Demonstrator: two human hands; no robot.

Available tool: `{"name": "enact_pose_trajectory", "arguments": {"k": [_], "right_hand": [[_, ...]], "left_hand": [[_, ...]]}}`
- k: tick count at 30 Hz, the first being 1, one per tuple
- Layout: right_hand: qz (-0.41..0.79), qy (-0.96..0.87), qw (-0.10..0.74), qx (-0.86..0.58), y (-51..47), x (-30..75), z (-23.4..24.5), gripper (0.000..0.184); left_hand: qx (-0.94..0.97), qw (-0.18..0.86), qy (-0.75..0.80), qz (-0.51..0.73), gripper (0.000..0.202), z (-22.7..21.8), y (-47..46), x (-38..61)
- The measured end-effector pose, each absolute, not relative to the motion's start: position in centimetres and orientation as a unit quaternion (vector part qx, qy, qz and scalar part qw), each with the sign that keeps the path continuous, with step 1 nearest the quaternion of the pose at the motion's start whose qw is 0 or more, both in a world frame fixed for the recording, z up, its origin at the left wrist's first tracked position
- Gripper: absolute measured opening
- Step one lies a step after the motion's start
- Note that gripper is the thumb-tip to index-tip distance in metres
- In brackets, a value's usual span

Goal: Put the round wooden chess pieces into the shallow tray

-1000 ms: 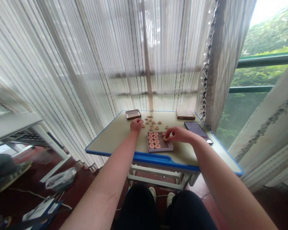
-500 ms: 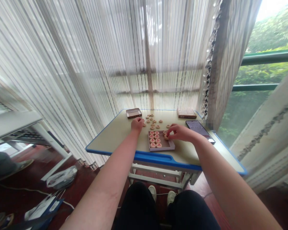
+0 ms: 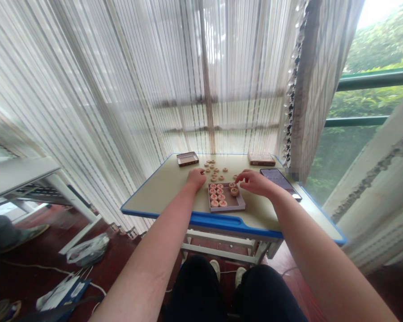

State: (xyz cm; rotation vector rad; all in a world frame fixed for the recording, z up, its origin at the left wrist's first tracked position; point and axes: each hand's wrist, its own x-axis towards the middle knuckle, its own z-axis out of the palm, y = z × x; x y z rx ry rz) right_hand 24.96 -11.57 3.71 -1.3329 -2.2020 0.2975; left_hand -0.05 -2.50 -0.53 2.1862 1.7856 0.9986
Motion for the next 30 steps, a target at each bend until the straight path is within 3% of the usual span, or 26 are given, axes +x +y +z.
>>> {"name": "enact_pose_trajectory", "arguments": {"k": [14,23,30], "right_hand": [[0.033,-0.794,0.324,-0.513,-9.9,25.6,2.3,0.019],[0.058,-0.784,0.379,-0.489,-10.4,24.0,2.9,0.017],[0.106,-0.764,0.456,-0.444,-10.7,22.4,3.6,0.019]], "left_hand": [[0.751,0.053,0.514,0.412,0.036,0.3,-3.7,0.7],[0.704,0.263,0.407,0.519,0.046,0.9,-4.6,2.1],[0.677,0.454,0.294,0.500,0.055,2.3,-7.0,3.6]]}}
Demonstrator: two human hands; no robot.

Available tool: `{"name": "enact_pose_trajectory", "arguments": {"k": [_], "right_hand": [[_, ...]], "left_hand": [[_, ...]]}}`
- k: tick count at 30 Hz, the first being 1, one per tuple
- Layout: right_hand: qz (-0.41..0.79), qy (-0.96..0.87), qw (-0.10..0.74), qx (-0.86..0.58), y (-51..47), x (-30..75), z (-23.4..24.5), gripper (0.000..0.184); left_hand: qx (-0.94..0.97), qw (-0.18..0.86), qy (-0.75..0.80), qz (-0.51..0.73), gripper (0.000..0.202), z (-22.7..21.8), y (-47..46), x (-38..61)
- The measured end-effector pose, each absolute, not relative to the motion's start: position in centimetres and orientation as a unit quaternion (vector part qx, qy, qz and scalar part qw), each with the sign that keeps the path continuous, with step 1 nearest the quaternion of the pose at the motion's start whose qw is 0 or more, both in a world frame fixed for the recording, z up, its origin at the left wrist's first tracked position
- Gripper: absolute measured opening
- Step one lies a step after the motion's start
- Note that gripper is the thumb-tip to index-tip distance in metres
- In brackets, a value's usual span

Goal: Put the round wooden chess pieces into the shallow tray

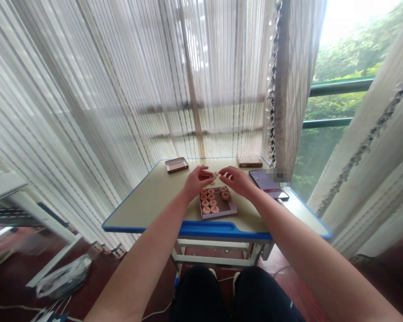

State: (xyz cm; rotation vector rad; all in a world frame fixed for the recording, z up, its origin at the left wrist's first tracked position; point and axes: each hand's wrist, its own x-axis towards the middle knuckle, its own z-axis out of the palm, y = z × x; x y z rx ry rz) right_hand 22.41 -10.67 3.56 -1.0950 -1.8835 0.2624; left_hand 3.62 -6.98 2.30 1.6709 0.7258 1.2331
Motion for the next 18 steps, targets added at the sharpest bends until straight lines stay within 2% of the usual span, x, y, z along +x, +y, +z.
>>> {"name": "enact_pose_trajectory", "arguments": {"k": [4,7,18], "right_hand": [[0.132,-0.739,0.481,-0.452,-10.33,22.44,3.58,0.020],[0.151,-0.745,0.466,-0.452,-10.46,22.29,3.56,0.018],[0.134,-0.743,0.477,-0.451,-10.69,21.72,3.46,0.019]], "left_hand": [[0.659,0.492,0.294,0.487,0.047,2.66,-7.35,3.92],[0.657,0.507,0.282,0.482,0.045,2.68,-7.37,3.97],[0.655,0.501,0.272,0.495,0.041,2.86,-7.44,4.29]]}}
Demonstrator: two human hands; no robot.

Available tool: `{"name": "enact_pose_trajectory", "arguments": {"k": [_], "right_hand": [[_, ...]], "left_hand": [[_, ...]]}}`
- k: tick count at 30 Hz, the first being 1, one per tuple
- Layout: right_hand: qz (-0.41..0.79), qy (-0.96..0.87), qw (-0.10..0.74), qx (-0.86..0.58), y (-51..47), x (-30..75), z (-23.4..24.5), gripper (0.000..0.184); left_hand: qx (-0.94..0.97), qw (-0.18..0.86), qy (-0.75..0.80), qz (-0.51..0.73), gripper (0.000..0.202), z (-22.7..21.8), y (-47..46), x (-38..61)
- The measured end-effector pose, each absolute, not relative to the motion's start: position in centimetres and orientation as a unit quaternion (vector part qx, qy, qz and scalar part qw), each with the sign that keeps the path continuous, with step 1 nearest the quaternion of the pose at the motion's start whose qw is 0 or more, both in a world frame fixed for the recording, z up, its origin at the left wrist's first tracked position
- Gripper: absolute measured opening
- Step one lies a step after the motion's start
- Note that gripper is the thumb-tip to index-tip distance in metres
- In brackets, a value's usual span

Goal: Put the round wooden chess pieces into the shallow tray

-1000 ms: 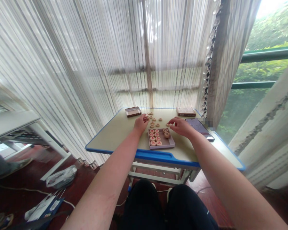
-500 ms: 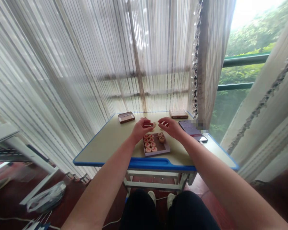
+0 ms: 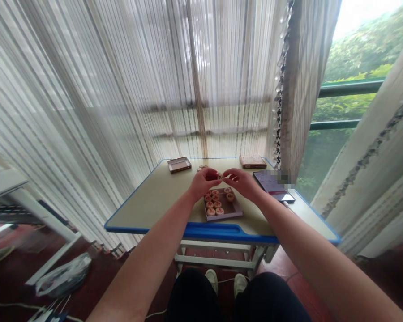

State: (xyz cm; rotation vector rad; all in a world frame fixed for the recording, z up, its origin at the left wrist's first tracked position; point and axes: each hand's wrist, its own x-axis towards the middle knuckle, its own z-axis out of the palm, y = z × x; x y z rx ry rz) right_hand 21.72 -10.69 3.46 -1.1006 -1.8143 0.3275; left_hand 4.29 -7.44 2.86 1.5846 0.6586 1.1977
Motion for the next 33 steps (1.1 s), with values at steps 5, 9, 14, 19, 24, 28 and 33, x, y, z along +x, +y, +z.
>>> {"name": "enact_pose_trajectory", "arguments": {"k": [5,9,14,19,24,28,33], "right_hand": [[0.133,-0.747,0.479,-0.441,-11.05,21.58,3.66,0.023],[0.122,-0.746,0.478,-0.448,-11.33,21.42,3.73,0.024],[0.106,-0.741,0.474,-0.464,-11.29,21.55,3.64,0.022],[0.114,-0.739,0.477,-0.461,-11.12,21.87,3.63,0.020],[0.129,-0.743,0.477,-0.452,-11.12,21.78,3.42,0.020],[0.151,-0.746,0.469,-0.447,-11.03,21.60,3.18,0.016],[0.126,-0.727,0.467,-0.487,-11.10,22.00,3.29,0.019]], "left_hand": [[0.648,0.522,0.264,0.488,0.042,3.09,-7.57,4.18],[0.643,0.528,0.269,0.485,0.040,3.31,-7.81,4.07],[0.643,0.539,0.261,0.477,0.041,2.89,-7.64,4.16],[0.652,0.534,0.264,0.469,0.037,2.48,-7.29,4.30],[0.663,0.515,0.269,0.472,0.033,2.86,-7.59,4.21],[0.672,0.510,0.270,0.464,0.029,3.06,-7.69,4.14],[0.644,0.490,0.285,0.514,0.031,3.04,-7.16,3.89]]}}
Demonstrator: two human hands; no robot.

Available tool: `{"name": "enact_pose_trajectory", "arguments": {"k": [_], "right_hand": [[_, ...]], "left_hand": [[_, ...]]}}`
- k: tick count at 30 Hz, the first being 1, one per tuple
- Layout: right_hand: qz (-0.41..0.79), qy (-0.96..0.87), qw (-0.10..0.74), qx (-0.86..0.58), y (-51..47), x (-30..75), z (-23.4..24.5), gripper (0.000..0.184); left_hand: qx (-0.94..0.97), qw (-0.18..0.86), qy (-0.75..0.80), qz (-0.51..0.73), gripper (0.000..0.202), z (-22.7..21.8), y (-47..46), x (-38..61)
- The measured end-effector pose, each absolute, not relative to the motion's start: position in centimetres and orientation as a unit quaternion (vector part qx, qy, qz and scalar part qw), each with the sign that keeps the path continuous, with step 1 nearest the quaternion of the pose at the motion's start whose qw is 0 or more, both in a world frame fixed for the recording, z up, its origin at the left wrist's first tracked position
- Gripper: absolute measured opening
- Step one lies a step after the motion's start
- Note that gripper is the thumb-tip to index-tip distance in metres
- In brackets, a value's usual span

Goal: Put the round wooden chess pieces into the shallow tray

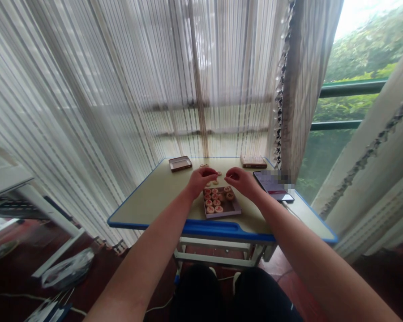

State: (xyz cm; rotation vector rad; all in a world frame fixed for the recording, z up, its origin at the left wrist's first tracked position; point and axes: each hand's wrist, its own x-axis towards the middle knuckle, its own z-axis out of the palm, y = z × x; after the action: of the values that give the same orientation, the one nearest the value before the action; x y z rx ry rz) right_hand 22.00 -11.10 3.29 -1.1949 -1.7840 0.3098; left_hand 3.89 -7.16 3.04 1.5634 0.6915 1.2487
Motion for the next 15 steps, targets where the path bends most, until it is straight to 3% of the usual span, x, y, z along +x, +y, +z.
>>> {"name": "enact_pose_trajectory", "arguments": {"k": [3,6,11,15], "right_hand": [[0.137,-0.752,0.427,-0.483,-11.4,22.3,3.6,0.021],[0.117,-0.808,0.352,-0.458,-11.8,22.4,3.8,0.019],[0.072,-0.860,0.259,-0.434,-12.4,22.2,3.9,0.015],[0.068,-0.867,0.235,-0.434,-12.7,21.9,3.9,0.017]], "left_hand": [[0.627,0.456,0.318,0.546,0.030,2.9,-6.6,3.5],[0.635,0.355,0.409,0.551,0.026,2.6,-5.9,2.9],[0.711,0.090,0.540,0.441,0.020,1.5,-4.9,2.1],[0.718,0.040,0.583,0.379,0.020,0.8,-4.1,1.8]]}}
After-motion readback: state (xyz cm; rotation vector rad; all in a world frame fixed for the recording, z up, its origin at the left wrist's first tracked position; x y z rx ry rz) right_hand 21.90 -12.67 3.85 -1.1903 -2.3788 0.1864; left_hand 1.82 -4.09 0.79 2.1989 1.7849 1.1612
